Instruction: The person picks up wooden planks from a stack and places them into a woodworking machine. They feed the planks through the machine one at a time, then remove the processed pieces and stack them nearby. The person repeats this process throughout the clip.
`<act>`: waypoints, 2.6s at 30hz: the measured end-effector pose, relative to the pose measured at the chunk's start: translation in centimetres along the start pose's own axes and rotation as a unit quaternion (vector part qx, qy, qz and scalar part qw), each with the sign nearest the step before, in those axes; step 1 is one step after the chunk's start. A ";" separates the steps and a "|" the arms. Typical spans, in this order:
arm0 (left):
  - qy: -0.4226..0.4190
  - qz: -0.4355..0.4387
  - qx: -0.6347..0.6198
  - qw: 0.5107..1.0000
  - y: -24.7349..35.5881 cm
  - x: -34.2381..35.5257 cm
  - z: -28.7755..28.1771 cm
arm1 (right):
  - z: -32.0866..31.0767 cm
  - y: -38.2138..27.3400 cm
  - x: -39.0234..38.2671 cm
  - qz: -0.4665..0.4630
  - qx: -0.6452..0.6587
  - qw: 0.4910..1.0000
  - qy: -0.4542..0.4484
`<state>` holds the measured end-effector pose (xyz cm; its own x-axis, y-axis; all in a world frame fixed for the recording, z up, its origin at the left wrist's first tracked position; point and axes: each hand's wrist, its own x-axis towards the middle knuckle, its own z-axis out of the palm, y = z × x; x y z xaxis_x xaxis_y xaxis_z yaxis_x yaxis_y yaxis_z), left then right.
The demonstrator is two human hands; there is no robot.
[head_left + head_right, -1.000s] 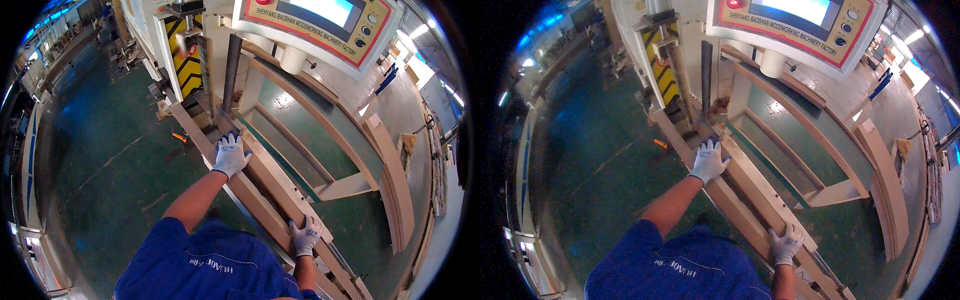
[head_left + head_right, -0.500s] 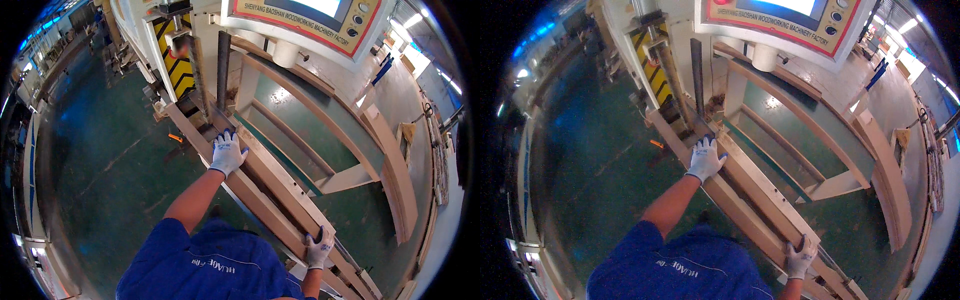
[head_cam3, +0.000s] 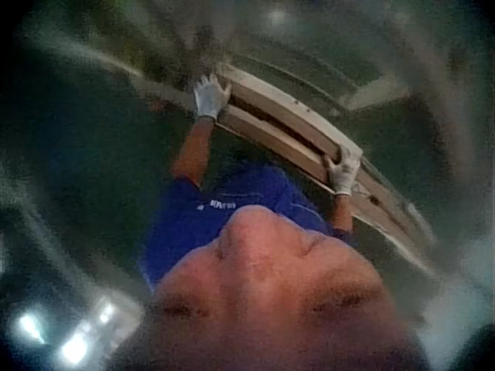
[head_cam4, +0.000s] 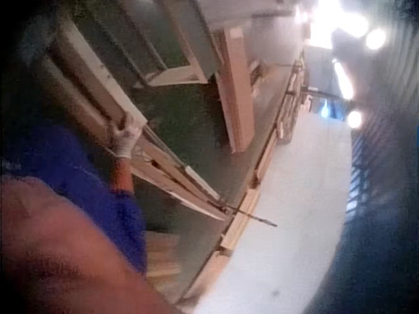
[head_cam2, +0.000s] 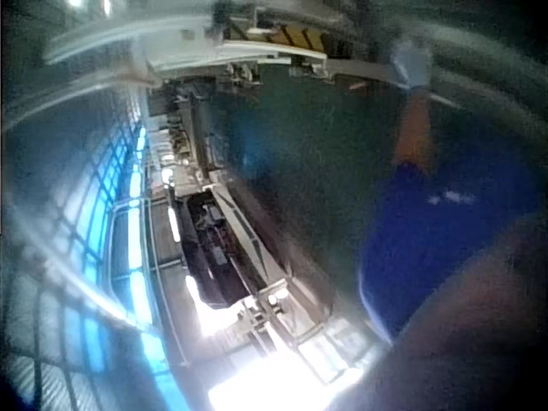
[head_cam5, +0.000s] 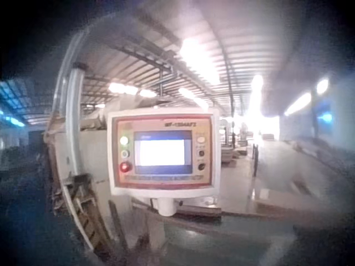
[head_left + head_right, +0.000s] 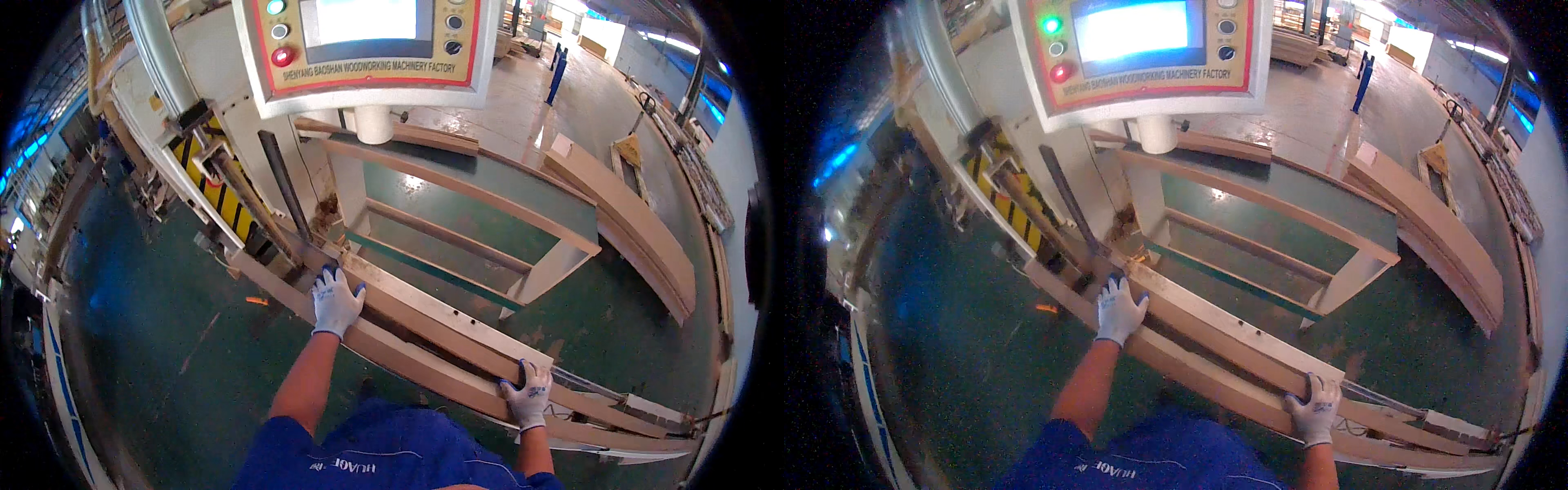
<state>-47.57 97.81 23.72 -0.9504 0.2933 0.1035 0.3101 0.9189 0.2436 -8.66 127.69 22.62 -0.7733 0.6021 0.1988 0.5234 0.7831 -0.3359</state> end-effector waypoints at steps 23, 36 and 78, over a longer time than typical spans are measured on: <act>-0.028 -0.012 0.002 1.000 0.4 -0.1 -0.6 | 0.4 0.9 -0.5 0.005 0.006 1.000 -0.001; -0.030 -0.011 0.002 0.999 0.3 -0.1 -0.6 | 0.2 0.8 -0.5 -0.001 0.005 1.000 -0.003; -0.035 -0.014 0.008 0.999 0.3 -0.1 -0.6 | 0.4 0.9 -0.4 -0.011 0.002 1.000 0.005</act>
<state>-47.36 97.93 24.39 -0.9580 0.2854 0.0287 0.2842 0.9306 0.2306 -8.03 128.06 21.83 -0.7811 0.5862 0.2148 0.5046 0.7954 -0.3357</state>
